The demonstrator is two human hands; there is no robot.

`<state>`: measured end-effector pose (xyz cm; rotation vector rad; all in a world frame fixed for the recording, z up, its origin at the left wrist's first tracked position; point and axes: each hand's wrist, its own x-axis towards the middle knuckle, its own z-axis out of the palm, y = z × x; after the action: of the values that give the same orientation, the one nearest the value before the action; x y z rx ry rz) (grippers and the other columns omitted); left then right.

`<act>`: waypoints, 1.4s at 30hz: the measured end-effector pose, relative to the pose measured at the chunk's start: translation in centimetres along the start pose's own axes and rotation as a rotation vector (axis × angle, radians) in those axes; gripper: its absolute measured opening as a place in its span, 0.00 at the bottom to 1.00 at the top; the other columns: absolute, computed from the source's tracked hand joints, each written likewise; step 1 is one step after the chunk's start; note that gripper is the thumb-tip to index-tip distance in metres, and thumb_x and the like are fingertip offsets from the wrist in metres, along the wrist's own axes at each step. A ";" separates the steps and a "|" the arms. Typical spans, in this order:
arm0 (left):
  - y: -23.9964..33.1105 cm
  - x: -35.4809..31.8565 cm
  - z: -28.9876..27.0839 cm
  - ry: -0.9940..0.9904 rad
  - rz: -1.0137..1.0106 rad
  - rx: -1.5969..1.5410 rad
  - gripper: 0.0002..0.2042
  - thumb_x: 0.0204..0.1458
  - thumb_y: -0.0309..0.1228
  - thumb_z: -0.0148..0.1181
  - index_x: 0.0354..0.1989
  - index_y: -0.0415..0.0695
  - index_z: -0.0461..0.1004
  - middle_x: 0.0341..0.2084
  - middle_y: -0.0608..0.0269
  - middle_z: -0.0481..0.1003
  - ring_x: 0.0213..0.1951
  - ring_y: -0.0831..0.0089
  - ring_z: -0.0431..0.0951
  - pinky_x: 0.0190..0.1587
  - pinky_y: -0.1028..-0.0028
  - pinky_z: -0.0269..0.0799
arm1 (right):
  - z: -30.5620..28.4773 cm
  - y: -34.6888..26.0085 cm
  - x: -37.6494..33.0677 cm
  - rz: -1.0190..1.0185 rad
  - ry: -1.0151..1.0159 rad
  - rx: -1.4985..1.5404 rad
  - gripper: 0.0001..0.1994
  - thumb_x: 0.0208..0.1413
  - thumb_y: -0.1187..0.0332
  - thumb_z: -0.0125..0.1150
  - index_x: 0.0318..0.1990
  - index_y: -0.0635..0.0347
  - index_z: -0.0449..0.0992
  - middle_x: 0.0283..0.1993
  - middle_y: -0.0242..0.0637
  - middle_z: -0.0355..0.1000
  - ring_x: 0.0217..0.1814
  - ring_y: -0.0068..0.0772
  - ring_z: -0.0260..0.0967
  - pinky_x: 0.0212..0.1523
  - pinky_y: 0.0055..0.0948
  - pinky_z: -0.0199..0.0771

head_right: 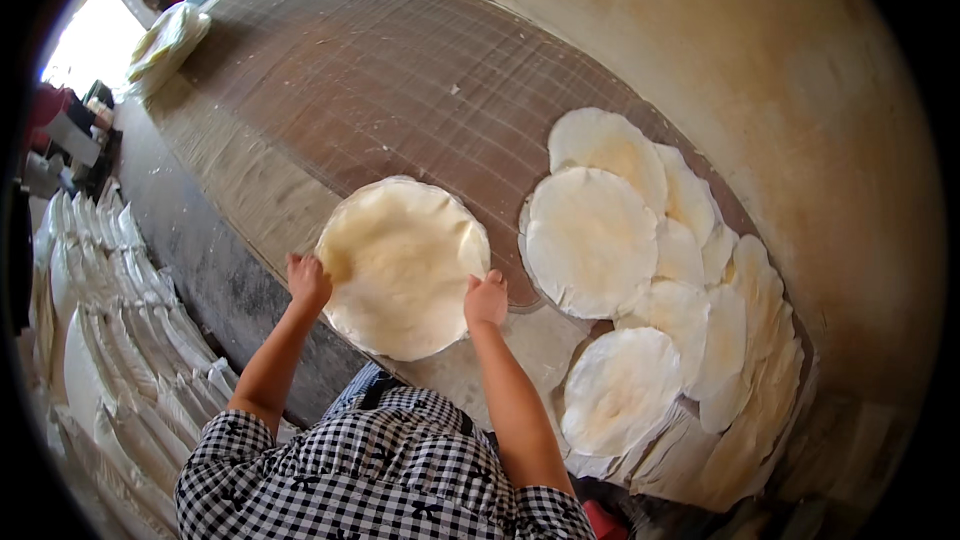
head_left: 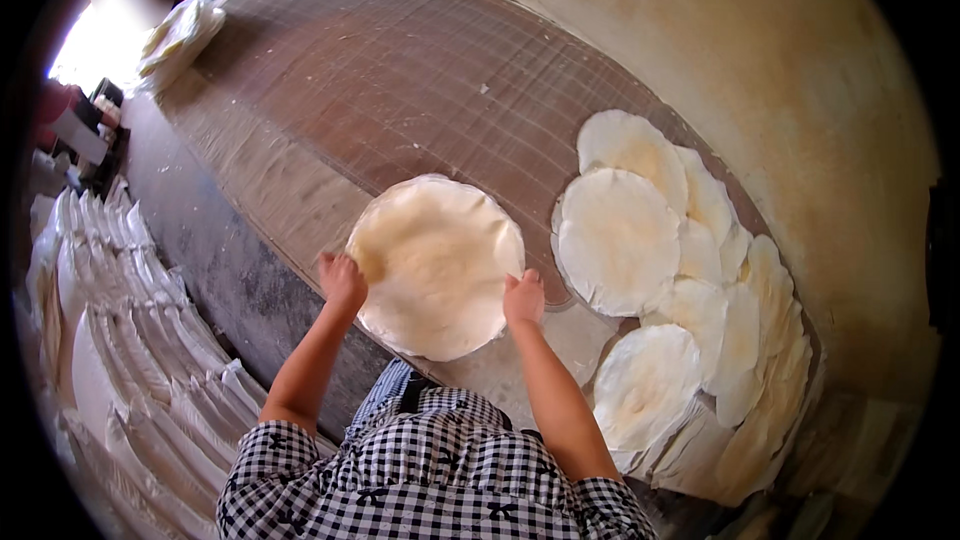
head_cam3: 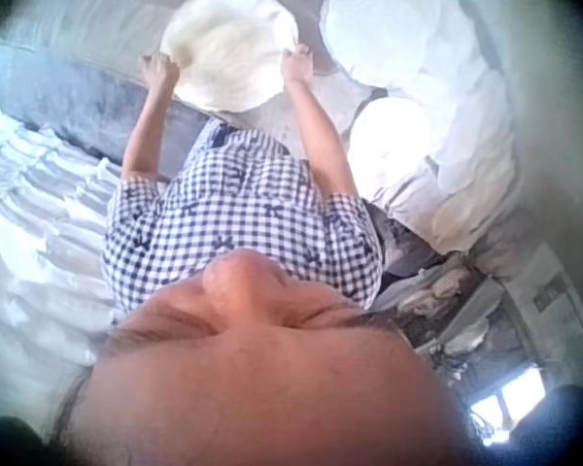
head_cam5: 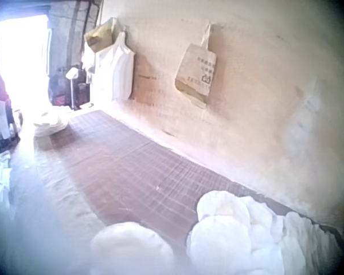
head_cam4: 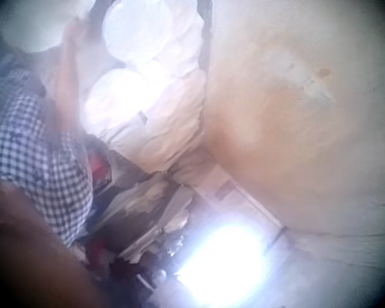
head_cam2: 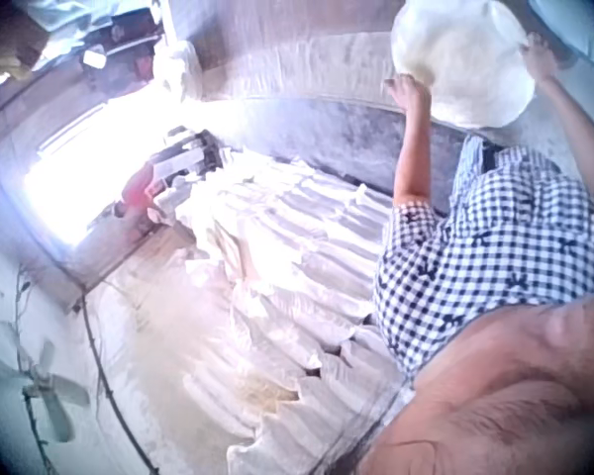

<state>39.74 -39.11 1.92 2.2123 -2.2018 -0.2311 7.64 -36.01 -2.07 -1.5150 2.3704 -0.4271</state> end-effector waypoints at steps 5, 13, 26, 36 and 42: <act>8.6 8.2 2.5 0.144 0.506 -0.012 0.14 0.47 0.35 0.46 0.19 0.39 0.73 0.23 0.54 0.72 0.41 0.59 0.69 0.54 0.58 0.51 | -2.2 -3.8 -4.6 -0.483 -0.113 -0.310 0.36 0.46 0.54 0.57 0.61 0.58 0.52 0.65 0.53 0.42 0.66 0.55 0.40 0.59 0.49 0.45; 18.9 12.5 5.0 -0.299 -0.002 0.101 0.44 0.49 0.64 0.26 0.53 0.28 0.61 0.53 0.37 0.60 0.61 0.39 0.45 0.61 0.50 0.32 | -2.1 -2.9 -10.4 -0.613 -0.480 -0.273 0.51 0.36 0.40 0.59 0.65 0.55 0.43 0.68 0.56 0.26 0.69 0.63 0.24 0.63 0.60 0.29; 18.6 14.3 1.3 -0.426 0.032 -0.145 0.39 0.47 0.61 0.43 0.47 0.29 0.66 0.51 0.39 0.63 0.57 0.45 0.56 0.60 0.53 0.37 | -5.9 9.6 -0.9 -0.184 0.107 -0.171 0.19 0.48 0.68 0.54 0.47 0.68 0.63 0.54 0.54 0.57 0.56 0.56 0.55 0.54 0.42 0.59; 16.3 -5.7 2.5 -0.069 0.296 -0.766 0.07 0.47 0.25 0.54 0.27 0.34 0.64 0.24 0.47 0.67 0.29 0.52 0.69 0.32 0.61 0.64 | -5.0 14.8 3.9 -0.352 -0.041 -0.668 0.23 0.53 0.67 0.41 0.55 0.72 0.55 0.61 0.57 0.51 0.62 0.54 0.51 0.55 0.45 0.58; 19.8 -10.8 1.4 -0.076 0.414 -0.827 0.06 0.48 0.24 0.54 0.23 0.36 0.67 0.23 0.53 0.71 0.27 0.62 0.71 0.32 0.70 0.66 | -13.0 16.5 9.4 -0.173 -0.184 -0.254 0.11 0.49 0.70 0.43 0.38 0.62 0.71 0.40 0.52 0.70 0.45 0.49 0.68 0.43 0.43 0.68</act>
<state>19.90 -28.45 3.75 1.3070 -1.9912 -0.9980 -14.92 -36.76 2.34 -1.7937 2.2250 -0.0188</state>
